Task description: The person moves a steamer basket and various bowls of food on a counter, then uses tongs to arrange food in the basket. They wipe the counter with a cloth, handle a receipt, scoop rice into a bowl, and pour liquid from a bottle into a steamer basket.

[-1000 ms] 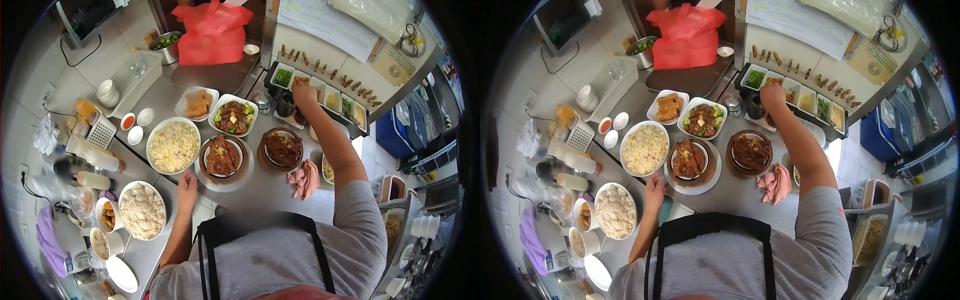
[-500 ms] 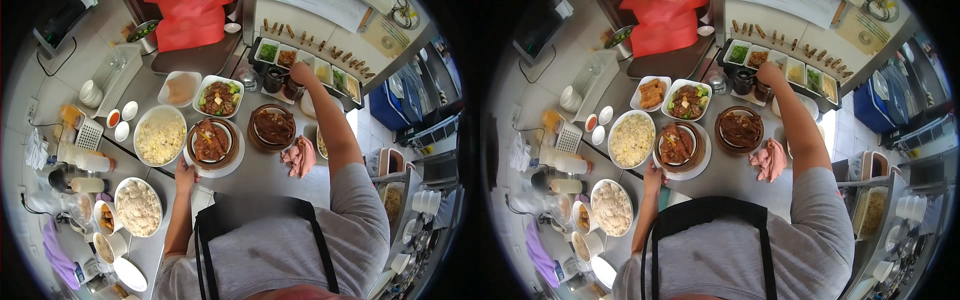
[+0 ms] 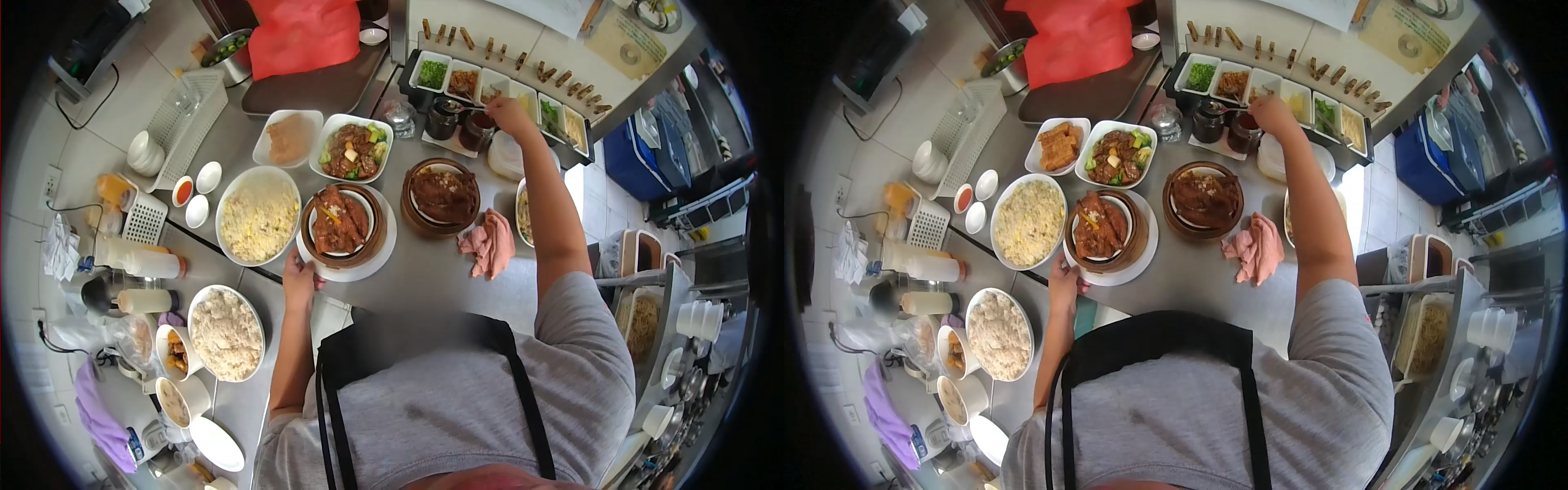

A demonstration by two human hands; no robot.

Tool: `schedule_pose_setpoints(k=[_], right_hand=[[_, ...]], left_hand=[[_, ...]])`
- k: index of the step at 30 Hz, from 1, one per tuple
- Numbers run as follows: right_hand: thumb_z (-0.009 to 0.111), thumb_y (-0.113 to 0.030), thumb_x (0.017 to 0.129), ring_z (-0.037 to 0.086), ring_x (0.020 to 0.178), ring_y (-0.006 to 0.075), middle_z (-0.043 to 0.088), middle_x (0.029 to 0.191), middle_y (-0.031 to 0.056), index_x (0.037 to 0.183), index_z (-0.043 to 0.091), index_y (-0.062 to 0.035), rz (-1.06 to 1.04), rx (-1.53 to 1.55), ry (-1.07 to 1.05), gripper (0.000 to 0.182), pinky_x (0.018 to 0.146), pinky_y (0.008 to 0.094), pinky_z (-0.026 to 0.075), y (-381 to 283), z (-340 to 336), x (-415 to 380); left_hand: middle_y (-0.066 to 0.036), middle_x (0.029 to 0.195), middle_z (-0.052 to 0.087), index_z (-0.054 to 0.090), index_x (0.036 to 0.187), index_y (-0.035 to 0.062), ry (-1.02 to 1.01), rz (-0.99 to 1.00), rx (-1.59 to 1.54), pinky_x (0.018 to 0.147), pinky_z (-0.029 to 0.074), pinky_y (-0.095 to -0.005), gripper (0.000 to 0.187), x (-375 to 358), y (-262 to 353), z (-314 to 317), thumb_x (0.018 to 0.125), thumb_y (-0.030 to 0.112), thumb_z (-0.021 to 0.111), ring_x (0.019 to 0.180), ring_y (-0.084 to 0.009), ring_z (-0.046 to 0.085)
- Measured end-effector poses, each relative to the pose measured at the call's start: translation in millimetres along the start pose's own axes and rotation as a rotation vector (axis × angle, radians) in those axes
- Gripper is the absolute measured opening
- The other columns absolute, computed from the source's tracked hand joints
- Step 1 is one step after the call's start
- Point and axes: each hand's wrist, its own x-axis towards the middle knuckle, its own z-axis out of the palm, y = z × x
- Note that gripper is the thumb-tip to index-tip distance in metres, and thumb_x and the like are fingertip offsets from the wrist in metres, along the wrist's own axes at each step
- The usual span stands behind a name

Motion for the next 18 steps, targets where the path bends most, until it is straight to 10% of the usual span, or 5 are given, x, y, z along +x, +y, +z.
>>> schedule_pose_setpoints(k=[8,12,18], right_hand=[[0.051,-0.010,0.073,0.052,0.064,0.0183,0.056,0.068,0.0094,0.079,0.057,-0.0018,-0.171,-0.013,-0.123,0.012,0.061,0.0296,0.041,-44,-38,-97],[0.049,-0.007,0.073,0.052,0.072,0.0328,0.053,0.072,0.0136,0.074,0.055,-0.0038,-0.393,-0.181,0.087,0.006,0.062,0.0368,0.042,-52,-30,-128],[0.049,-0.009,0.072,0.054,0.072,0.0312,0.056,0.074,0.0139,0.077,0.057,-0.0046,-0.224,-0.067,-0.039,0.011,0.064,0.0375,0.043,-32,-27,-115]], left_hand=[[-0.007,0.070,0.053,0.030,0.121,0.0046,-0.003,-0.024,-0.025,0.038,0.040,-0.0200,0.042,-1,2,0,0.080,0.002,0.040,0.046,-0.0103,0.049],[-0.007,0.071,0.053,0.030,0.121,0.0044,-0.025,-0.026,-0.030,0.038,0.040,-0.0197,0.042,-1,1,-1,0.080,0.002,0.041,0.046,-0.0104,0.050],[-0.007,0.070,0.053,0.029,0.121,0.0026,-0.025,-0.027,-0.026,0.038,0.040,-0.0198,0.043,1,0,-2,0.079,0.002,0.041,0.046,-0.0107,0.050]])
